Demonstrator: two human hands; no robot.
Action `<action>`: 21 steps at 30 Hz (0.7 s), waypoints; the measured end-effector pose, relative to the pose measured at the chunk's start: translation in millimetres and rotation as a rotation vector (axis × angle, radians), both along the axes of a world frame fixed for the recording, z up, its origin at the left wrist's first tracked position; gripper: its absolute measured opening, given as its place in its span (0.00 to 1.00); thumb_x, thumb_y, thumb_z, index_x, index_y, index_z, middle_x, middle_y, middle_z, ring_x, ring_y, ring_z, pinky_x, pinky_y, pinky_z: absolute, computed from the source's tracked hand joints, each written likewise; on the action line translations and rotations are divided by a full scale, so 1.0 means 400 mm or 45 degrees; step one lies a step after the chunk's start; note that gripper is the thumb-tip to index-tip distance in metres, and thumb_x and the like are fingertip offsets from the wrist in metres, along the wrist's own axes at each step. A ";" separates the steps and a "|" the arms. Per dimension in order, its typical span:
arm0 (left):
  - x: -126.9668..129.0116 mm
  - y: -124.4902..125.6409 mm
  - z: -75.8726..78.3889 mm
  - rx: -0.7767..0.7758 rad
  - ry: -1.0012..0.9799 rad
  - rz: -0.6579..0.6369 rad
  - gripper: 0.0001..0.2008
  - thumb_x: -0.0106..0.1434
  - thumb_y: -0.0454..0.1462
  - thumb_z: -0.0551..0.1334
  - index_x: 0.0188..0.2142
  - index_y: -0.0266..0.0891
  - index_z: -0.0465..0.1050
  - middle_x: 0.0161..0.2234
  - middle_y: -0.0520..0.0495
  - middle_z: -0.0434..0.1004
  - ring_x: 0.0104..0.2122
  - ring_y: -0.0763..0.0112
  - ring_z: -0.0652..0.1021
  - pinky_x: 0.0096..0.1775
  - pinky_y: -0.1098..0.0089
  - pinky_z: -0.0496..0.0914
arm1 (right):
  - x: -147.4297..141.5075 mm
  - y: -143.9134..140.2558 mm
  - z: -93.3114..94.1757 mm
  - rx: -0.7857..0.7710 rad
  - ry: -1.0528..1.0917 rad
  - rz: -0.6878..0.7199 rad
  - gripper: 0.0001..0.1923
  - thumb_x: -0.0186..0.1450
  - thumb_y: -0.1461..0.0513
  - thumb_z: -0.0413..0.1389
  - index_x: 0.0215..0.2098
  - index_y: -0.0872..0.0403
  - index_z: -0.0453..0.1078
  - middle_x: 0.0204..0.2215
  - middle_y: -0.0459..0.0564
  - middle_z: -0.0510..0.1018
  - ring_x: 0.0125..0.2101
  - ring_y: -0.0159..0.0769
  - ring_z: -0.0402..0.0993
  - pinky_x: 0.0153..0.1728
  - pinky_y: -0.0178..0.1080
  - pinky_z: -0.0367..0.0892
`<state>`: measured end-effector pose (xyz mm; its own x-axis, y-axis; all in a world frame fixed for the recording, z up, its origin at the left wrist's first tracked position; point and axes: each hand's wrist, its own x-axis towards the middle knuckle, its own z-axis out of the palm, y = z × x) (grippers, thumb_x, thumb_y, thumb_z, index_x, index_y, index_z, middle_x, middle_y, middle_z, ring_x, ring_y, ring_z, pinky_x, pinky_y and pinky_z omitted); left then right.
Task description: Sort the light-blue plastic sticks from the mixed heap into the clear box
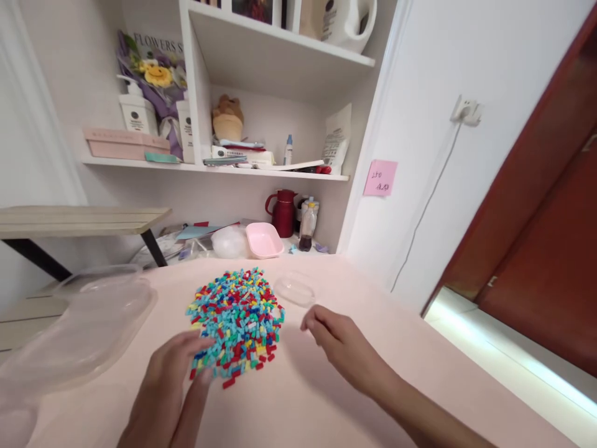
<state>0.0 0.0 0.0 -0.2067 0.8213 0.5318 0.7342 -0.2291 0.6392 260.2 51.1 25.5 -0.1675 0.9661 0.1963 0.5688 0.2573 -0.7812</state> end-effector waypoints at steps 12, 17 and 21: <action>-0.058 0.173 -0.067 -0.275 0.303 0.478 0.23 0.69 0.43 0.41 0.54 0.38 0.66 0.59 0.37 0.61 0.57 0.53 0.66 0.53 0.51 0.65 | -0.074 0.161 -0.116 0.190 -0.750 -0.137 0.20 0.66 0.66 0.46 0.52 0.43 0.67 0.44 0.48 0.73 0.37 0.35 0.73 0.34 0.34 0.57; -0.076 0.177 -0.082 -0.389 0.300 0.569 0.19 0.69 0.41 0.46 0.51 0.41 0.69 0.57 0.41 0.66 0.54 0.58 0.71 0.51 0.57 0.66 | -0.097 0.189 -0.123 0.193 -0.904 -0.125 0.16 0.66 0.62 0.48 0.47 0.41 0.71 0.40 0.46 0.75 0.36 0.36 0.74 0.29 0.34 0.55; -0.058 0.174 -0.112 -0.374 0.286 0.469 0.18 0.69 0.41 0.45 0.50 0.44 0.69 0.54 0.44 0.70 0.53 0.62 0.72 0.51 0.58 0.65 | -0.094 0.201 -0.143 0.235 -0.885 -0.141 0.13 0.65 0.63 0.48 0.42 0.44 0.73 0.39 0.45 0.77 0.36 0.36 0.73 0.30 0.34 0.55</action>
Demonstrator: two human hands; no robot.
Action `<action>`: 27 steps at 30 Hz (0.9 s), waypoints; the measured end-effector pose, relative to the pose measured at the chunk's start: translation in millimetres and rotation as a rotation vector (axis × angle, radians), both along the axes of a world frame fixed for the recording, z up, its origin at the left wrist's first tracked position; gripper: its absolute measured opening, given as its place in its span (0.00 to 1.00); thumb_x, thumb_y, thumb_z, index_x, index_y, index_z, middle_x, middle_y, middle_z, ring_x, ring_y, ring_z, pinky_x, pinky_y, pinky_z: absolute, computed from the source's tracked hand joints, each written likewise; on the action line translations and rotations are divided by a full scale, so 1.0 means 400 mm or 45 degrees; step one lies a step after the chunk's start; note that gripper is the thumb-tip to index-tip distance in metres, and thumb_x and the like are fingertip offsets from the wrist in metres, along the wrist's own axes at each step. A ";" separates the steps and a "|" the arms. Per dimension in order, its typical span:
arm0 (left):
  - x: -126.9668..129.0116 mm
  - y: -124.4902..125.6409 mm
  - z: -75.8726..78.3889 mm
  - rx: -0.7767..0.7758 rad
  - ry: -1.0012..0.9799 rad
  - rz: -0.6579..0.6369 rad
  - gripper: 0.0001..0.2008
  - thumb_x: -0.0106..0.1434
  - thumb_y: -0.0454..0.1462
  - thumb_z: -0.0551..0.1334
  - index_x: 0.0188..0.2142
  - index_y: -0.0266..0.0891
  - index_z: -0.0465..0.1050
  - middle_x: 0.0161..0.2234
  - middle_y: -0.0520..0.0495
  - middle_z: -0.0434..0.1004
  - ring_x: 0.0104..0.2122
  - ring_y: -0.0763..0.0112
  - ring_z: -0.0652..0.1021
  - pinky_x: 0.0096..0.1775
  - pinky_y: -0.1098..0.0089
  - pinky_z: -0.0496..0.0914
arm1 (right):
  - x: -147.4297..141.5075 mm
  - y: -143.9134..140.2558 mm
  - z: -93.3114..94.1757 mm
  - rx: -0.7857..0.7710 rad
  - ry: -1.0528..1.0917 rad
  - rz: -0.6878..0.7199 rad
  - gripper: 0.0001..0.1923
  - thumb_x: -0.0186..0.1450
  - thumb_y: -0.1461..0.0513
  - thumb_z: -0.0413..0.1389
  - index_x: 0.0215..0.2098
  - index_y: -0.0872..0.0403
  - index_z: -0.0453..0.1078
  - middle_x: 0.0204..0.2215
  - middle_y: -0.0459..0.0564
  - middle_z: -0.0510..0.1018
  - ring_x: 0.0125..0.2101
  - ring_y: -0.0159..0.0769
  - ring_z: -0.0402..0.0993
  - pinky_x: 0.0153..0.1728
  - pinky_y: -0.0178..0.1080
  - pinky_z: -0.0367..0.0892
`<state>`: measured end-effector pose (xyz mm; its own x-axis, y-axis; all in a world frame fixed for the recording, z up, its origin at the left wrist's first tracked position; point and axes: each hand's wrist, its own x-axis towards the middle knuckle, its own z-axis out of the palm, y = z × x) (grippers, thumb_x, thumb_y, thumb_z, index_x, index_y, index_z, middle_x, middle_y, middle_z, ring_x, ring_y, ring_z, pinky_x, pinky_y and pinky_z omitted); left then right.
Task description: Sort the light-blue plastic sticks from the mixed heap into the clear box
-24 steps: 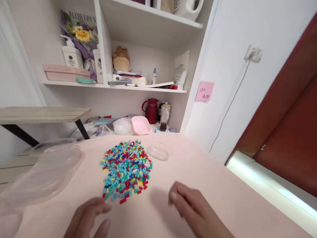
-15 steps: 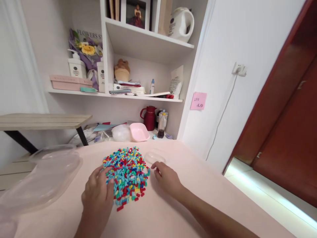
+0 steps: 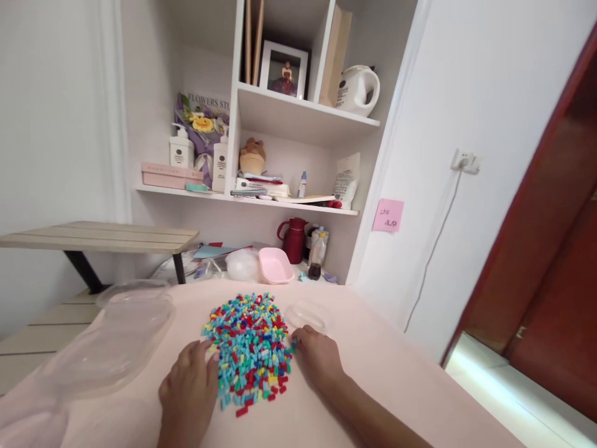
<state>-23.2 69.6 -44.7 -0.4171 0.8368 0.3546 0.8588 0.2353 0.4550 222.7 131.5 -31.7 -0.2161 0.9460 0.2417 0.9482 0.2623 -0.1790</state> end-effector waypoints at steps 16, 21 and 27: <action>0.031 -0.033 0.107 0.080 -0.033 -0.132 0.18 0.69 0.38 0.45 0.51 0.42 0.69 0.56 0.42 0.65 0.55 0.60 0.69 0.53 0.58 0.65 | 0.104 0.039 0.118 0.183 0.109 -0.378 0.18 0.70 0.59 0.47 0.56 0.46 0.65 0.47 0.49 0.74 0.41 0.37 0.74 0.32 0.35 0.60; 0.050 -0.065 0.120 0.088 0.012 -0.139 0.18 0.68 0.37 0.46 0.51 0.43 0.69 0.57 0.42 0.65 0.56 0.60 0.68 0.54 0.56 0.63 | 0.085 0.017 0.099 0.066 0.014 -0.328 0.20 0.68 0.55 0.49 0.58 0.44 0.62 0.46 0.49 0.76 0.43 0.40 0.75 0.34 0.37 0.62; 0.022 -0.079 0.027 0.051 0.118 -0.091 0.18 0.68 0.38 0.46 0.51 0.44 0.70 0.58 0.42 0.65 0.56 0.58 0.68 0.53 0.55 0.64 | 0.070 -0.002 0.080 -0.030 -0.158 -0.326 0.17 0.65 0.62 0.53 0.52 0.45 0.67 0.44 0.50 0.78 0.43 0.41 0.75 0.36 0.38 0.62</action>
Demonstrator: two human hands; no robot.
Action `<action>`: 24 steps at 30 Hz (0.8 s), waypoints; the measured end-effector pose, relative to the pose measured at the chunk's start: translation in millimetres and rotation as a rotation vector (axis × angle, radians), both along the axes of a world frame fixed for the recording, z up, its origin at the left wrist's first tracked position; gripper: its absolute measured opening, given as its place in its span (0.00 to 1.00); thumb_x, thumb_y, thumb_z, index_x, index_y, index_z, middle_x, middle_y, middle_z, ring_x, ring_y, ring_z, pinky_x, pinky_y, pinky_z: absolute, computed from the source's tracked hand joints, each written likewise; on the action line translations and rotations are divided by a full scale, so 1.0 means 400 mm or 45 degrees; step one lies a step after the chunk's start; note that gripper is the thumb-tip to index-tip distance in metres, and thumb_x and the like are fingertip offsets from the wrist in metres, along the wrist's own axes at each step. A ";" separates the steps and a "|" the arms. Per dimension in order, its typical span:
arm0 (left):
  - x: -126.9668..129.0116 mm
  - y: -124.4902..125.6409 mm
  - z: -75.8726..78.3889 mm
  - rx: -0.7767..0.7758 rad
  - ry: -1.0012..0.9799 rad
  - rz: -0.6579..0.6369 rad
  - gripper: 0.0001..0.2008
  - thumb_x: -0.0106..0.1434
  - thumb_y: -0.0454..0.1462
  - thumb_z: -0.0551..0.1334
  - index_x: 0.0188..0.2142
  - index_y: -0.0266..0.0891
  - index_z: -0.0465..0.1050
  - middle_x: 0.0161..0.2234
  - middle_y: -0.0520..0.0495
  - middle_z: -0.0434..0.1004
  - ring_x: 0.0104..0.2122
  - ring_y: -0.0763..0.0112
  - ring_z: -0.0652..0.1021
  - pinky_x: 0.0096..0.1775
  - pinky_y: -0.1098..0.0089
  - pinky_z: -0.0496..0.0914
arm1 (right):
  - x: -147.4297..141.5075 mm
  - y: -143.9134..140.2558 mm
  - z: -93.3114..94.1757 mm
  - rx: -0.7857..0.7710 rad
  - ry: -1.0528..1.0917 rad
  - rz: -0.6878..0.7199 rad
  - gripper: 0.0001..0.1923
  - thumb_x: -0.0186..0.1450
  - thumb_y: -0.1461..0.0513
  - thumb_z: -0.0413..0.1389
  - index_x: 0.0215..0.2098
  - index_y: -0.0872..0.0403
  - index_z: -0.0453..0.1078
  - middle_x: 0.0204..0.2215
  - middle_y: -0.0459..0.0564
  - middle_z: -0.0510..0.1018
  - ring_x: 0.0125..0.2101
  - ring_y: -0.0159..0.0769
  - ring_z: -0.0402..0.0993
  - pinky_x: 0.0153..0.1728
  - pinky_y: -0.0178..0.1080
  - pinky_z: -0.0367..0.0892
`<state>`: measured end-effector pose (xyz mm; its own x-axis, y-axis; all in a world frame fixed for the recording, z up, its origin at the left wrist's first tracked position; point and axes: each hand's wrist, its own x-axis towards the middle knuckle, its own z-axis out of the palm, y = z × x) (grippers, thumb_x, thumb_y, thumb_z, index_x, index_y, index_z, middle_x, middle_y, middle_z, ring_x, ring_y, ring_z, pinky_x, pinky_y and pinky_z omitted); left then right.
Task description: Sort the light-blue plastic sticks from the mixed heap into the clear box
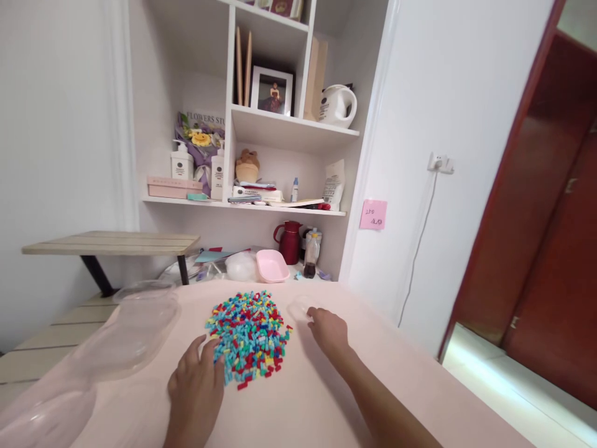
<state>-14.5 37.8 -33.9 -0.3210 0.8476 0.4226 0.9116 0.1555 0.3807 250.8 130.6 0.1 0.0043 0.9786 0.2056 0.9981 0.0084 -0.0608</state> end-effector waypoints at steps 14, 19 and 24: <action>0.019 -0.033 -0.017 -0.129 -0.003 -0.147 0.18 0.69 0.39 0.46 0.51 0.41 0.69 0.56 0.41 0.67 0.52 0.61 0.72 0.51 0.59 0.66 | 0.071 -0.165 0.054 0.045 0.033 0.181 0.31 0.61 0.62 0.56 0.62 0.39 0.58 0.53 0.48 0.72 0.39 0.39 0.75 0.31 0.36 0.60; 0.022 -0.033 -0.025 -0.085 -0.035 -0.176 0.18 0.69 0.40 0.46 0.51 0.41 0.69 0.55 0.40 0.67 0.52 0.60 0.72 0.50 0.57 0.67 | -0.026 -0.194 0.073 0.081 0.385 0.425 0.16 0.69 0.58 0.47 0.51 0.42 0.71 0.37 0.45 0.80 0.35 0.34 0.75 0.34 0.34 0.61; 0.015 -0.024 -0.029 -0.088 0.011 -0.119 0.18 0.69 0.39 0.46 0.51 0.41 0.69 0.56 0.40 0.66 0.53 0.60 0.71 0.49 0.59 0.67 | -0.109 -0.138 -0.009 0.022 0.438 0.358 0.15 0.64 0.65 0.49 0.43 0.45 0.74 0.40 0.45 0.79 0.40 0.37 0.74 0.36 0.34 0.61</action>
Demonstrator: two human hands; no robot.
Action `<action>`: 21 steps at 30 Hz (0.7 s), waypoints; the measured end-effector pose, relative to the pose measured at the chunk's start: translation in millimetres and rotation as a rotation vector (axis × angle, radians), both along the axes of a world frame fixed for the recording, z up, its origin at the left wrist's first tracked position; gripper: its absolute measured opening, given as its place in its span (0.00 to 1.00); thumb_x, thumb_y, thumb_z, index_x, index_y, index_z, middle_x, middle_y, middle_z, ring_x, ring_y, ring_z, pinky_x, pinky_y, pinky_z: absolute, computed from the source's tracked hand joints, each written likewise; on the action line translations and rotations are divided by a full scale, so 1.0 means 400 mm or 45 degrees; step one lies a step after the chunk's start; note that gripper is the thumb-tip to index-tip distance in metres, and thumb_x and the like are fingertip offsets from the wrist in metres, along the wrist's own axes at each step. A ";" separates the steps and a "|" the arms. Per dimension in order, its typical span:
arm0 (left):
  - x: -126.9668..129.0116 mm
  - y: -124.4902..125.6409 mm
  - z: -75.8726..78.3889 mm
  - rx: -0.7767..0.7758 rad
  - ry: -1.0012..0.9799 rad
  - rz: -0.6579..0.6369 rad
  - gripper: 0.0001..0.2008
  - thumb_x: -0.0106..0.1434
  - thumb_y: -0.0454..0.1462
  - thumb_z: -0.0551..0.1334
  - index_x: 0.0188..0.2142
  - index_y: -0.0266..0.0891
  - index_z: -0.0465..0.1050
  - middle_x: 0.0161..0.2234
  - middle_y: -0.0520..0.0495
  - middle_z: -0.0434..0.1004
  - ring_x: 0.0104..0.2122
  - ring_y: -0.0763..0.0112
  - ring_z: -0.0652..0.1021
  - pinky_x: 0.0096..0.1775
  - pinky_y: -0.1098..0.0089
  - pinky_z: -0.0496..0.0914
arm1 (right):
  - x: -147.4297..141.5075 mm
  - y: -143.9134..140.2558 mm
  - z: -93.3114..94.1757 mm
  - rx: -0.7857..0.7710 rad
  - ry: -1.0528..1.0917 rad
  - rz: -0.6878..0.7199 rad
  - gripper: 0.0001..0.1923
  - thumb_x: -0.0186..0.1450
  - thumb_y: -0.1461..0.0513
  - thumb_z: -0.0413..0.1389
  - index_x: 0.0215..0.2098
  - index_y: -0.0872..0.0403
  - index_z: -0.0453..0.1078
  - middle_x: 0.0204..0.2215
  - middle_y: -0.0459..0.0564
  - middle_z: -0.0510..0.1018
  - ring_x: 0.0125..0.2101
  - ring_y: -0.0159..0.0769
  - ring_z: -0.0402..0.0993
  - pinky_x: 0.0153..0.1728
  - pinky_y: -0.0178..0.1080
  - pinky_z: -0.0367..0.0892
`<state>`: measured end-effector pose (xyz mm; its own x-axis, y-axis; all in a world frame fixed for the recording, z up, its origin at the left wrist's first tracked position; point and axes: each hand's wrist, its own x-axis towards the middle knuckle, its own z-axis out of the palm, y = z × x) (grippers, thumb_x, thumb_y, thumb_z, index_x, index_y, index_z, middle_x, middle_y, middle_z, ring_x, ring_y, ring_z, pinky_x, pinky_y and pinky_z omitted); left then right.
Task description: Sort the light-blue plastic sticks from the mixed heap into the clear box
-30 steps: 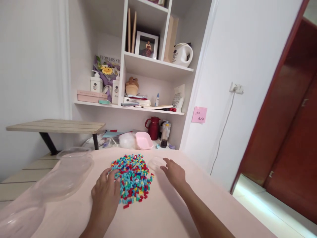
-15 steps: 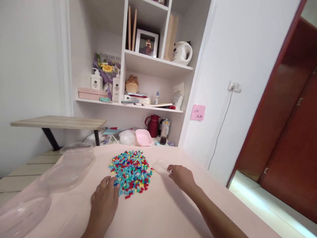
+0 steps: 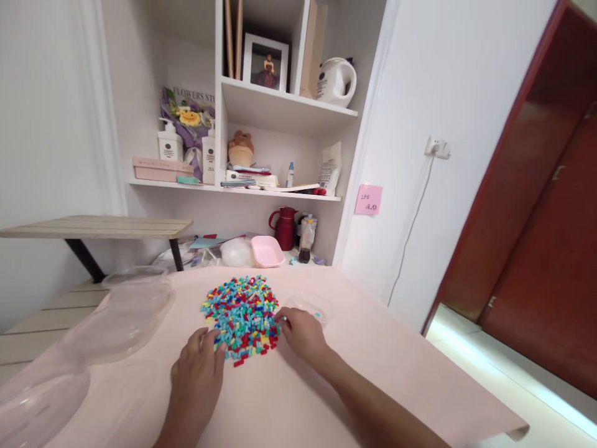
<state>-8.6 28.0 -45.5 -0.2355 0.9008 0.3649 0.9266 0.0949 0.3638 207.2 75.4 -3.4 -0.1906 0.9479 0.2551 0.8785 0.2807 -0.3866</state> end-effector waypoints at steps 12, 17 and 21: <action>0.002 0.012 0.003 -0.103 0.086 0.014 0.21 0.68 0.33 0.43 0.56 0.38 0.65 0.60 0.38 0.62 0.57 0.57 0.68 0.51 0.56 0.65 | 0.022 0.000 -0.092 0.118 0.181 0.048 0.19 0.62 0.69 0.47 0.41 0.46 0.74 0.38 0.46 0.72 0.34 0.31 0.71 0.36 0.32 0.61; 0.007 0.006 0.007 -0.125 0.119 0.002 0.21 0.68 0.33 0.43 0.56 0.38 0.64 0.60 0.38 0.62 0.56 0.59 0.69 0.52 0.56 0.64 | 0.022 0.006 -0.097 0.077 0.177 0.153 0.22 0.61 0.70 0.48 0.41 0.42 0.77 0.37 0.46 0.71 0.35 0.31 0.70 0.36 0.32 0.62; 0.010 0.006 0.006 -0.107 0.122 0.000 0.21 0.68 0.33 0.43 0.56 0.40 0.65 0.60 0.39 0.62 0.56 0.60 0.69 0.53 0.56 0.63 | 0.022 0.007 -0.098 0.025 0.222 0.253 0.22 0.59 0.72 0.48 0.38 0.43 0.78 0.37 0.46 0.70 0.36 0.31 0.71 0.37 0.31 0.63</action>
<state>-4.5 30.3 -43.1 -0.2032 0.9291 0.3090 0.9568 0.1214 0.2642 215.9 78.2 -42.7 -0.3241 0.8909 0.3182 0.7259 0.4499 -0.5203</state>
